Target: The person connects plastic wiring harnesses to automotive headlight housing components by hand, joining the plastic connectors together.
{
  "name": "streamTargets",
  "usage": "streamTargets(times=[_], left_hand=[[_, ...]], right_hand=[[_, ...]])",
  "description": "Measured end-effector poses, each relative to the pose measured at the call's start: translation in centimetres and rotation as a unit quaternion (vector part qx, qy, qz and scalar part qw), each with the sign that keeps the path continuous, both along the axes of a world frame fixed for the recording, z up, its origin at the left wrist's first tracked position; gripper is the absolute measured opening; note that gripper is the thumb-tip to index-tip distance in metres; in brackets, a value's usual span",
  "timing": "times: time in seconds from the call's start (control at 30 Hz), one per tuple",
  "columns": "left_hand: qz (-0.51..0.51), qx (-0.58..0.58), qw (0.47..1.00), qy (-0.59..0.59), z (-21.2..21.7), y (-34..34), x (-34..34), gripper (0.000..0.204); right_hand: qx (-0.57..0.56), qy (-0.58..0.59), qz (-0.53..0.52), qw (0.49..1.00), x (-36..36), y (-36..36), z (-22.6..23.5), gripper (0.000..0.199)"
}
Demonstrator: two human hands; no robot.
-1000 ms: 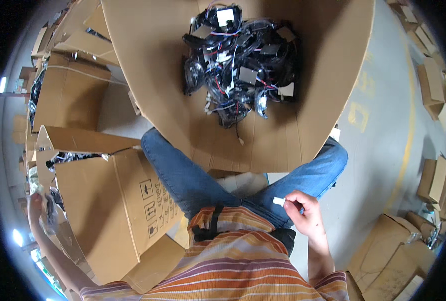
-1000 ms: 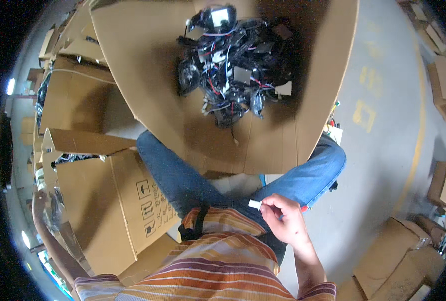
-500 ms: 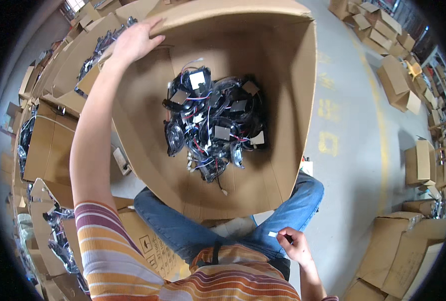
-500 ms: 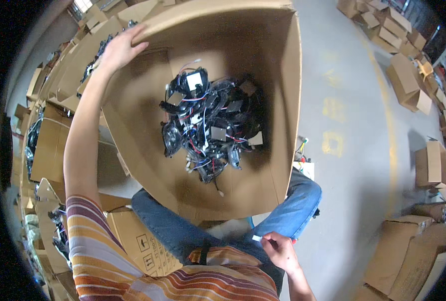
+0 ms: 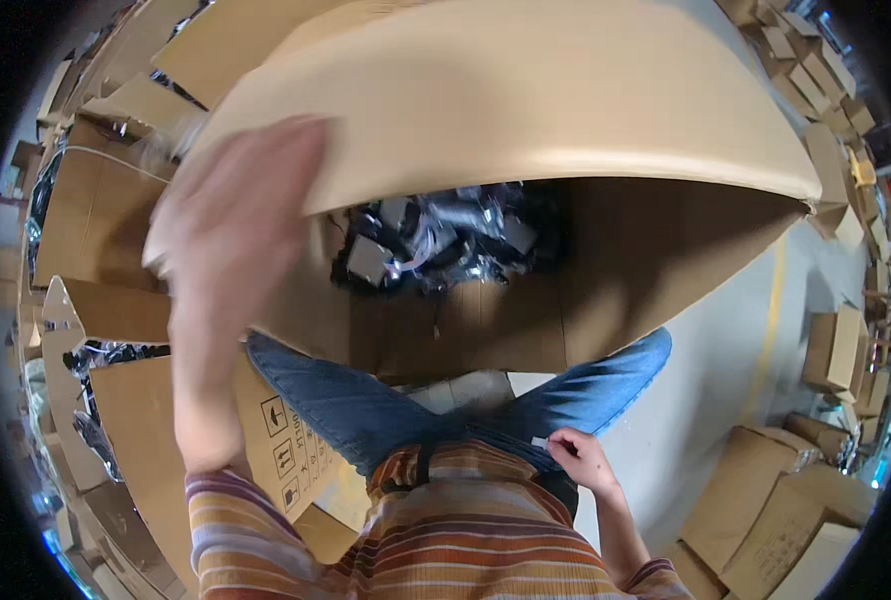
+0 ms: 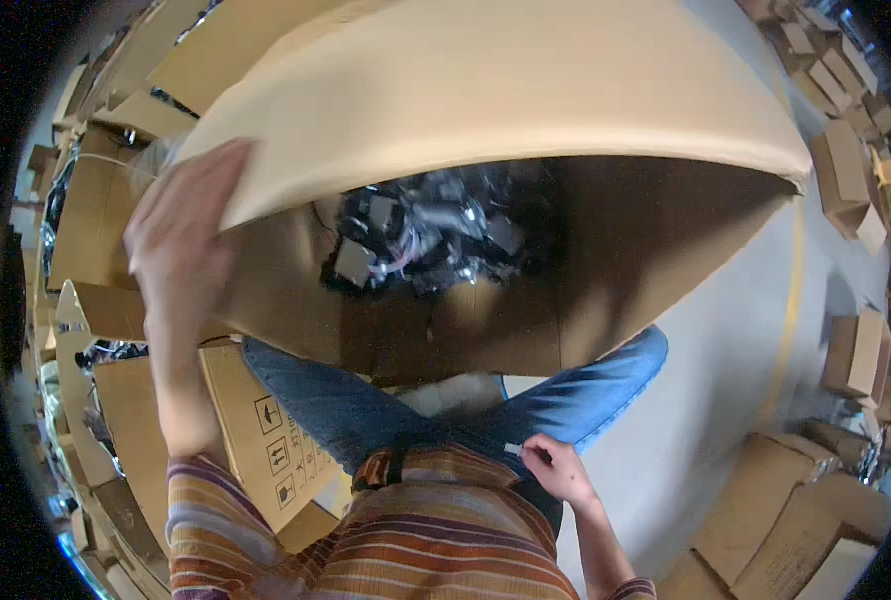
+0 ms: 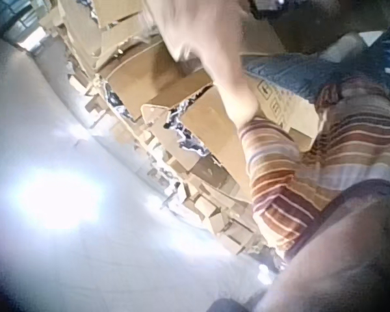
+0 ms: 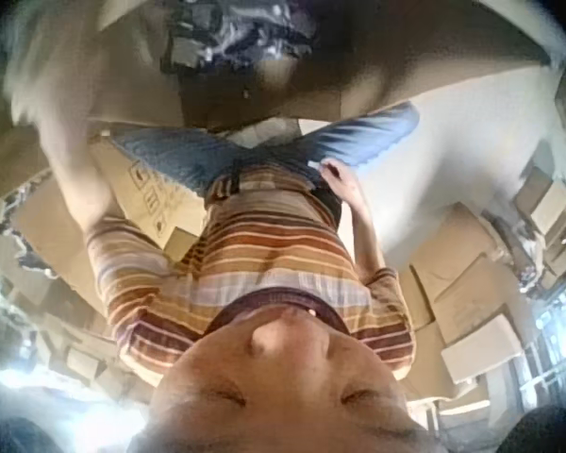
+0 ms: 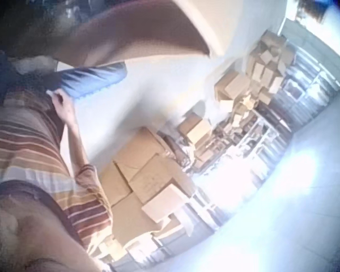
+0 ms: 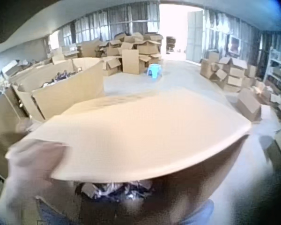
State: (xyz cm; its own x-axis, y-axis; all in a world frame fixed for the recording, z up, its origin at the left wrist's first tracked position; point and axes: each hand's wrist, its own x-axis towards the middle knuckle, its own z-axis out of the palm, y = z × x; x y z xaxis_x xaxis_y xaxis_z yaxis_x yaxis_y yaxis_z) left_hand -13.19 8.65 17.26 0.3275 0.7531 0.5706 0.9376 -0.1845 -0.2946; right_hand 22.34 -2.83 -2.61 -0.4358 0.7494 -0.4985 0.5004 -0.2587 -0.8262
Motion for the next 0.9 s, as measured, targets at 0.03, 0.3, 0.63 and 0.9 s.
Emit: streamTargets(times=[0.03, 0.3, 0.63, 0.9], left_hand=[[-0.046, 0.006, 0.999, 0.015, -0.6, 1.7, 1.1, 0.019], [-0.089, -0.015, 0.995, -0.042, 1.3, 4.6, 1.9, 0.027], [-0.106, 0.198, 0.961, -0.162, -2.3, 6.7, -1.8, 0.031], [0.147, -0.432, 0.728, -0.511, -33.2, -2.6, -2.0, 0.028]], right_hand=[[0.002, 0.003, 0.005, 1.000, -0.4, 0.7, -0.1, 0.004], [0.007, 0.014, 0.025, 1.000, -2.7, -0.5, 0.4, 0.005], [0.067, -0.009, 0.032, 0.997, -5.0, -1.9, 2.7, 0.003], [0.021, 0.050, 0.004, 0.999, -6.2, 0.3, 2.8, 0.007]])
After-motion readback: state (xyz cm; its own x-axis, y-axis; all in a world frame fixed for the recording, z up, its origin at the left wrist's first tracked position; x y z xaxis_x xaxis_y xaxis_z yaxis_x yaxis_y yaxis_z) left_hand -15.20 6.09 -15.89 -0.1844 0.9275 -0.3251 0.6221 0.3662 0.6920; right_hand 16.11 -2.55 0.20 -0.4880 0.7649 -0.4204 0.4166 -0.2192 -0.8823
